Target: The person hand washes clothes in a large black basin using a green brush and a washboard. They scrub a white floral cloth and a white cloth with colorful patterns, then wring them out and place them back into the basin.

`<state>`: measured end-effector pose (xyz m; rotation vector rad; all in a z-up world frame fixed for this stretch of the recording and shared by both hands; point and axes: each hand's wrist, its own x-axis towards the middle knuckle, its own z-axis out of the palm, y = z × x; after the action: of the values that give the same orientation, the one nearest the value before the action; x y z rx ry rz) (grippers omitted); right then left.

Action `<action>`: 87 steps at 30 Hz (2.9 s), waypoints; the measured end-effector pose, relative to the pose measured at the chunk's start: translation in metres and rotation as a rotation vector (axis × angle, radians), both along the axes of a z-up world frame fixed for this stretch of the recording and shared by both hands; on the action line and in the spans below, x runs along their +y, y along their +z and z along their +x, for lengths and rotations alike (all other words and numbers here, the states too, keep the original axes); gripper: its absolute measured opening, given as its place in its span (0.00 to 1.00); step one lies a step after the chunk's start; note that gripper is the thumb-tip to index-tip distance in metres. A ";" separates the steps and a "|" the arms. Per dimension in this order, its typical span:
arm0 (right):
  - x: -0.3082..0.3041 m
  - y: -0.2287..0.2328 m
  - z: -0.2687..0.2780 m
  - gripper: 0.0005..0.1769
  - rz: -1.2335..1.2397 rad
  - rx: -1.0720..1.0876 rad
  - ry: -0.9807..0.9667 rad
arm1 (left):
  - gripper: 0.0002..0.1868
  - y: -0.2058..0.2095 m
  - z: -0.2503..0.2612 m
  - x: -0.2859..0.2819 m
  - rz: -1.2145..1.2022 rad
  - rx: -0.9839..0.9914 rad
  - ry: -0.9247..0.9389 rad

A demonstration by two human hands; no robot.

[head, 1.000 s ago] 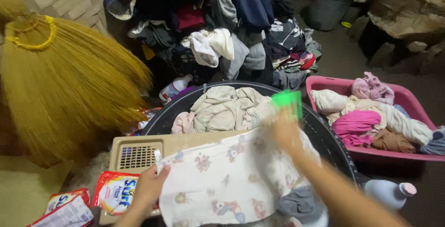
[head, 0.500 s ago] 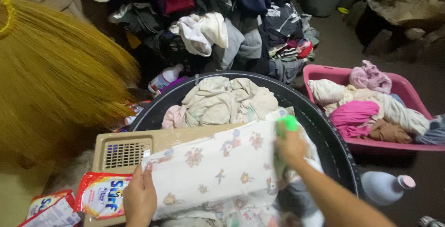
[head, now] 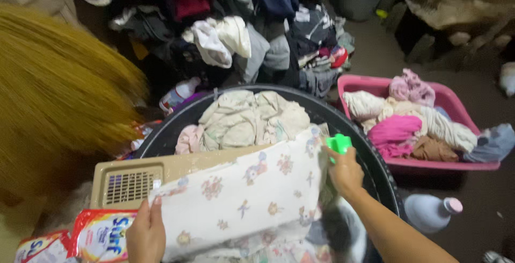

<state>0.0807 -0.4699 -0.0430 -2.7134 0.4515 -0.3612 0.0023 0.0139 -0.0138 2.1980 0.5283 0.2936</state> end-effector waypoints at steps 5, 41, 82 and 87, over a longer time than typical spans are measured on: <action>0.018 -0.008 -0.022 0.18 -0.060 0.100 -0.061 | 0.22 0.029 0.009 -0.004 -0.333 -0.119 -0.229; 0.175 0.024 -0.039 0.36 0.017 -0.089 0.554 | 0.27 0.040 0.012 0.033 -0.883 0.059 0.034; 0.242 0.001 -0.054 0.32 0.070 -0.109 0.649 | 0.11 -0.013 0.026 -0.002 -0.550 0.389 -0.362; 0.178 -0.018 -0.032 0.25 -0.087 -0.021 0.644 | 0.13 -0.015 0.013 0.006 -0.556 0.386 -0.338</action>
<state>0.0486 -0.2922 -0.0611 -2.7452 -0.4541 -0.2276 0.0157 0.0196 -0.0289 1.7517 0.3740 -0.4221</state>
